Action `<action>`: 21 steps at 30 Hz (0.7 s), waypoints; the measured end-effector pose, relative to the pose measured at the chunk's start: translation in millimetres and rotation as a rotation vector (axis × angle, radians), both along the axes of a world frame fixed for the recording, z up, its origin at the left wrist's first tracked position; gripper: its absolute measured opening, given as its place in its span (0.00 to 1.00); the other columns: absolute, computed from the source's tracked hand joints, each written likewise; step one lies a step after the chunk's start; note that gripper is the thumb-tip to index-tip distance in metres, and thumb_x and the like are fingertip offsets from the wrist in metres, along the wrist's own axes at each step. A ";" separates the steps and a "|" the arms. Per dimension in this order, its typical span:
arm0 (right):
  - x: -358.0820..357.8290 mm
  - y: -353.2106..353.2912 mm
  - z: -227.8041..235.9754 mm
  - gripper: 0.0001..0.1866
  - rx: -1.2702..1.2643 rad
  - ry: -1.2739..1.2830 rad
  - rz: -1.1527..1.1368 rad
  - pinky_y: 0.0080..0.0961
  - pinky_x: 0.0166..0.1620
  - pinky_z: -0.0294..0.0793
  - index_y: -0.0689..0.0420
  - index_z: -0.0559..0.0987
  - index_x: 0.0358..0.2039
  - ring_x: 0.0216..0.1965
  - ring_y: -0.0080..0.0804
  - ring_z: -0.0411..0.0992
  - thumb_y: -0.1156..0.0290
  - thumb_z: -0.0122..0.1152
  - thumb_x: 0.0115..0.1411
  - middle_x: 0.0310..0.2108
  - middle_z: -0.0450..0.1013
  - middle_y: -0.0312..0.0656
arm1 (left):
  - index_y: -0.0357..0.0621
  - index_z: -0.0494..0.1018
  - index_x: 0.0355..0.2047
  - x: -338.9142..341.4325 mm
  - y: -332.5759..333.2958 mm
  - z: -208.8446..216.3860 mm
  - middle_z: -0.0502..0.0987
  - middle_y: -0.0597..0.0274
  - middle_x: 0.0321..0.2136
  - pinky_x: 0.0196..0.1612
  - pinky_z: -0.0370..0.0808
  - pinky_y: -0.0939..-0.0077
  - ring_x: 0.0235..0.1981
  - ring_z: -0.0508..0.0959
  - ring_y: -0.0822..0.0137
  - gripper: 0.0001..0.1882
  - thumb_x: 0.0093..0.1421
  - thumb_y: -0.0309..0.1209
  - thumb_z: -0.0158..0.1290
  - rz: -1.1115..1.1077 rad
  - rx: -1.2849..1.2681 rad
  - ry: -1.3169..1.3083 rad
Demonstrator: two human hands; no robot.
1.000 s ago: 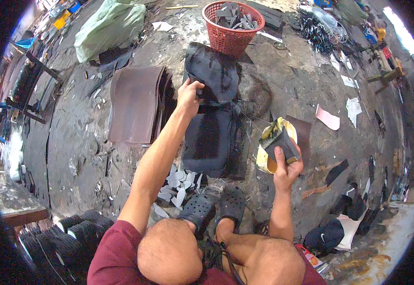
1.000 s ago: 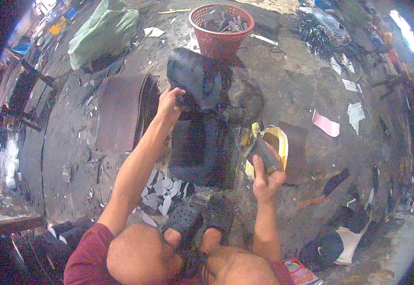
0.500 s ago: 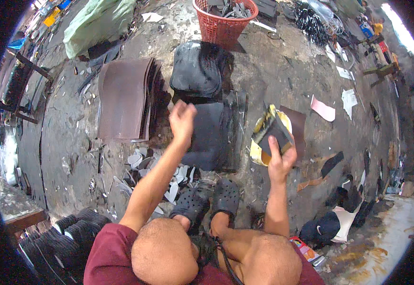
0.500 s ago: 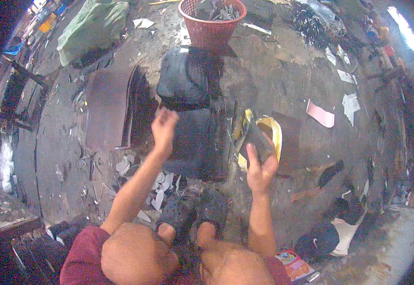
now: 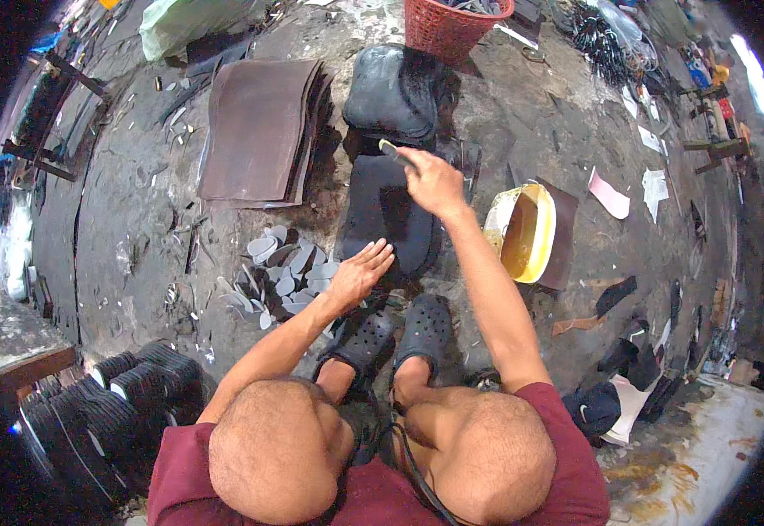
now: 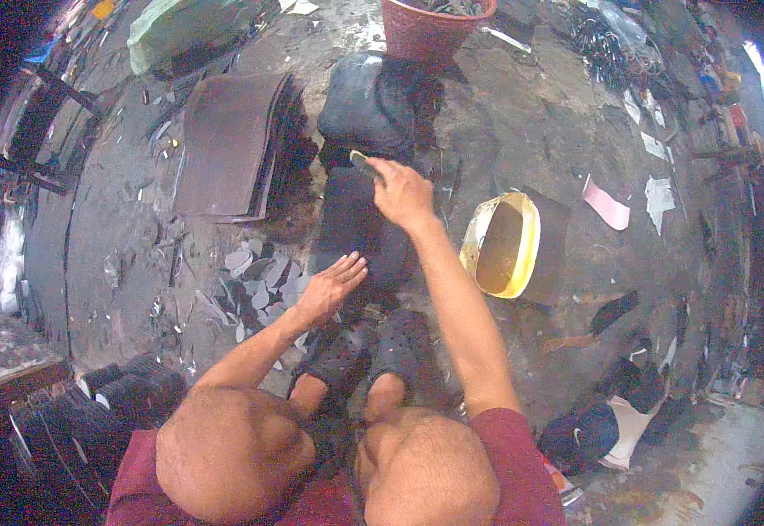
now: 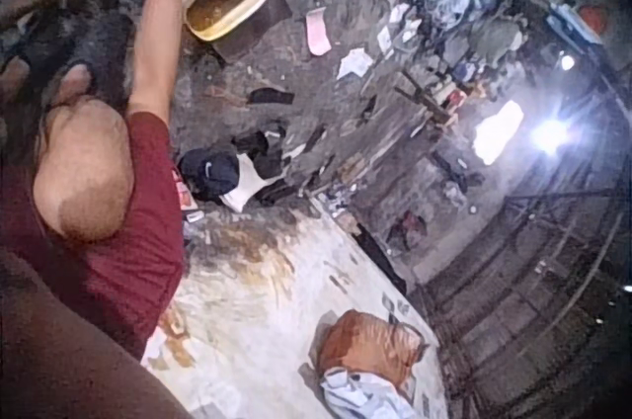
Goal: The person repeatedly dips a brush into a yellow container and applies a liquid to black shoe parts on the floor. They handle the parts one at a time, turning them over and brushing different areas.
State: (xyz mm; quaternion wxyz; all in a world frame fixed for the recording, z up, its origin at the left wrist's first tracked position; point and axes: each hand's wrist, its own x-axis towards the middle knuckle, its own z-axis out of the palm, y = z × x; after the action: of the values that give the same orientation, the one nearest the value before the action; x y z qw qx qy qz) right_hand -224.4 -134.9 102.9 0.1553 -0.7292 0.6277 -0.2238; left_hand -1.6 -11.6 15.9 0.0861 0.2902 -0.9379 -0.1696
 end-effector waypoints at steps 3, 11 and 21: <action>1.3 31.5 -82.4 0.28 -0.228 0.607 0.131 0.51 0.54 0.75 0.47 0.71 0.64 0.58 0.53 0.72 0.67 0.55 0.62 0.63 0.69 0.44 | 0.37 0.66 0.62 -16.0 -5.7 1.8 0.63 0.50 0.67 0.73 0.57 0.60 0.71 0.59 0.54 0.31 0.55 0.25 0.49 -0.086 0.006 0.014; -7.9 44.9 8.7 0.22 0.307 -0.018 -0.109 0.52 0.48 0.76 0.46 0.76 0.54 0.45 0.56 0.78 0.63 0.55 0.58 0.42 0.80 0.54 | 0.38 0.64 0.63 1.0 -2.7 1.4 0.62 0.53 0.68 0.73 0.59 0.61 0.72 0.56 0.52 0.37 0.50 0.22 0.55 -0.039 0.111 0.010; -2.4 20.7 -38.6 0.25 0.266 0.088 -0.424 0.54 0.48 0.75 0.52 0.73 0.58 0.45 0.61 0.78 0.59 0.58 0.62 0.42 0.79 0.58 | 0.38 0.67 0.61 -11.3 19.9 -8.9 0.65 0.53 0.67 0.70 0.64 0.64 0.70 0.61 0.55 0.29 0.58 0.25 0.48 0.068 0.037 0.055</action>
State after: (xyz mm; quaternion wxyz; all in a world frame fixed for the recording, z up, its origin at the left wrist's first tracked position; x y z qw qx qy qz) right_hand -226.8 -114.2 64.4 0.1721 -0.5636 0.7967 -0.1346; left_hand -12.9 8.4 7.0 0.1120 0.3185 -0.9215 -0.1918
